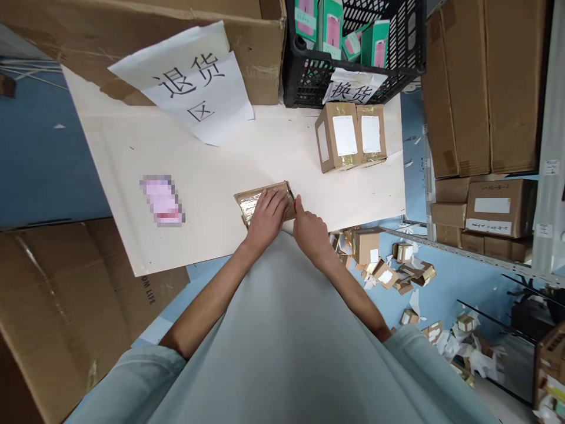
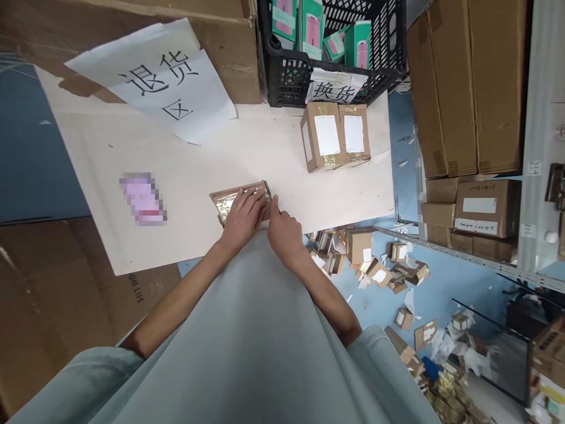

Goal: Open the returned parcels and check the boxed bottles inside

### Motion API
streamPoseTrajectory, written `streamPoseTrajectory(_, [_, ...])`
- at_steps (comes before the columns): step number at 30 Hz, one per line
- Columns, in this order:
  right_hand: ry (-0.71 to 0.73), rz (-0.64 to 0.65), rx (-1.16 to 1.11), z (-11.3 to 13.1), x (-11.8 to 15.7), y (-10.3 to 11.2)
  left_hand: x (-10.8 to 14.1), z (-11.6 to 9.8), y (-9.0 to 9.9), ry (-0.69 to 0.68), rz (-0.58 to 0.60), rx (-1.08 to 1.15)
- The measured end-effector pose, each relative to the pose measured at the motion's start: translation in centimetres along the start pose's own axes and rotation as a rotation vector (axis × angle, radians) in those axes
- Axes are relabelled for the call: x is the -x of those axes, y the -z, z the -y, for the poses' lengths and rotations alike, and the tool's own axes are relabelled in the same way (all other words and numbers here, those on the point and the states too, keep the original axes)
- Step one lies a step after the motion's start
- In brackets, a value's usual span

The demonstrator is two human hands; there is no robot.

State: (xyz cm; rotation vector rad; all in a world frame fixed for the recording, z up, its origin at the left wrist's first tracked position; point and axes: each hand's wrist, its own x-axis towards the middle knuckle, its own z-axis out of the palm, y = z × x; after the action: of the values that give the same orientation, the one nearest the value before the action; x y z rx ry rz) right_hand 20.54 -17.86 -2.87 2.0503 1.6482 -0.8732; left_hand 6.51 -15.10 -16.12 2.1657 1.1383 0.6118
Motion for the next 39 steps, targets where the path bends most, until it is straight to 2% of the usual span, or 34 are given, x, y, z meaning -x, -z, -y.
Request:
streamPoseTrajectory(4, [-0.023,0.024,0.064,2.0,0.5,0.5,-0.3,0.4,0.0,0.003,0.004,0.003])
streamPoseTrajectory(8, [-0.045,0.069,0.089,2.1,0.7,0.5,-0.4,0.5,0.0,-0.011,0.002,-0.014])
streamPoseTrajectory(13, [-0.009,0.191,0.111,0.5,1.5,0.2,0.1,0.8,0.8,-0.008,0.004,-0.021])
streamPoseTrajectory(15, [0.009,0.16,0.088,-0.7,2.1,0.3,0.6,1.2,1.6,-0.003,-0.002,-0.016])
streamPoseTrajectory(17, [-0.013,0.059,0.006,-2.2,2.0,0.0,1.3,1.7,2.5,0.007,-0.008,-0.009])
streamPoseTrajectory(20, [-0.001,-0.054,-0.26,-4.7,-0.9,-1.6,3.1,2.3,4.1,0.049,-0.032,-0.018])
streamPoseTrajectory(23, [0.031,0.0,-0.602,-6.0,-5.9,-4.6,5.3,2.8,5.6,0.107,-0.091,-0.035])
streamPoseTrajectory(26, [0.019,0.07,-0.771,-5.5,-9.9,-7.7,7.5,2.6,6.8,0.22,-0.183,-0.043])
streamPoseTrajectory(29, [0.034,0.123,-0.877,-4.0,-11.3,-9.7,9.0,1.6,7.7,0.376,-0.292,-0.053])
streamPoseTrajectory(34, [0.084,0.119,-0.967,-2.2,-9.7,-10.0,9.7,-0.4,8.7,0.615,-0.453,-0.013])
streamPoseTrajectory(36, [0.082,0.102,-0.96,-2.1,-8.7,-9.5,9.6,-0.5,8.8,0.643,-0.483,0.066])
streamPoseTrajectory(39, [0.054,0.021,-0.932,-2.9,-7.2,-8.6,9.0,0.4,8.0,0.659,-0.481,0.207])
